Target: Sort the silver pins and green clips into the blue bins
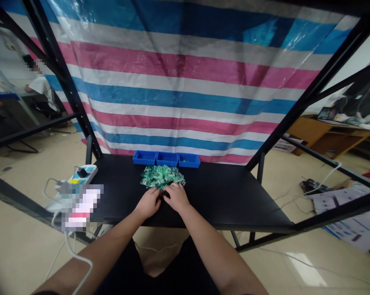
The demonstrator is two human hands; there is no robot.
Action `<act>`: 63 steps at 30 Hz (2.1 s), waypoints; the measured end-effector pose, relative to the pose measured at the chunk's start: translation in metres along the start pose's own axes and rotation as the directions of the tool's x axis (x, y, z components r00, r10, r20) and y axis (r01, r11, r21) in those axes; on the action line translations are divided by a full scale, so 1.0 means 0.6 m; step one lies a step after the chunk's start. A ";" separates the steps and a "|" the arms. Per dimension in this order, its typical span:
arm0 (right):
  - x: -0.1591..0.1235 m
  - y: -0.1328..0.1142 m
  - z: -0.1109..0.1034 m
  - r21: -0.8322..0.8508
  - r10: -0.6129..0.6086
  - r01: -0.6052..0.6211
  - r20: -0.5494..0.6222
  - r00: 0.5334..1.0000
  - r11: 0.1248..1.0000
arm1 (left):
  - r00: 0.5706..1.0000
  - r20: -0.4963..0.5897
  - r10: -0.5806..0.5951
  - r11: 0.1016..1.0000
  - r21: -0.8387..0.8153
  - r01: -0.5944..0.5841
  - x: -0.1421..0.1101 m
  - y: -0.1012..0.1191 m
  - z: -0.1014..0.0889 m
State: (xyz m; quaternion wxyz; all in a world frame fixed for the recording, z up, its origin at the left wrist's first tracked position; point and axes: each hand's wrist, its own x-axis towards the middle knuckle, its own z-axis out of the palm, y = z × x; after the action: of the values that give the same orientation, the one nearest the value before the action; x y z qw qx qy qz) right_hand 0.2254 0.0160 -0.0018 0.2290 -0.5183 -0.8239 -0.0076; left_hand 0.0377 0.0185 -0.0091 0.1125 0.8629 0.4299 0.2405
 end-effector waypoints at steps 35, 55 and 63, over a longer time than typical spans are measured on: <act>0.188 0.299 -0.025 -0.153 0.394 -0.420 -0.171 0.903 0.895 | 0.987 0.144 -0.075 0.996 0.053 0.068 0.016 0.011 -0.012; 0.175 0.197 -0.054 -0.093 0.034 -0.027 0.068 0.997 0.995 | 0.989 0.136 -0.065 0.997 0.060 0.057 0.015 0.009 -0.011; 0.092 0.085 -0.022 -0.046 0.030 -0.032 -0.057 0.998 0.998 | 0.989 0.132 -0.061 0.996 0.073 0.051 0.016 0.007 -0.012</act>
State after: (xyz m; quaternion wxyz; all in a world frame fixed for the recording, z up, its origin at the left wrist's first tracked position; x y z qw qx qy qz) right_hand 0.2543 0.0829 0.0200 0.2400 -0.5359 -0.8086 -0.0382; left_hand 0.0419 0.0235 0.0017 0.1180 0.8682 0.4534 0.1635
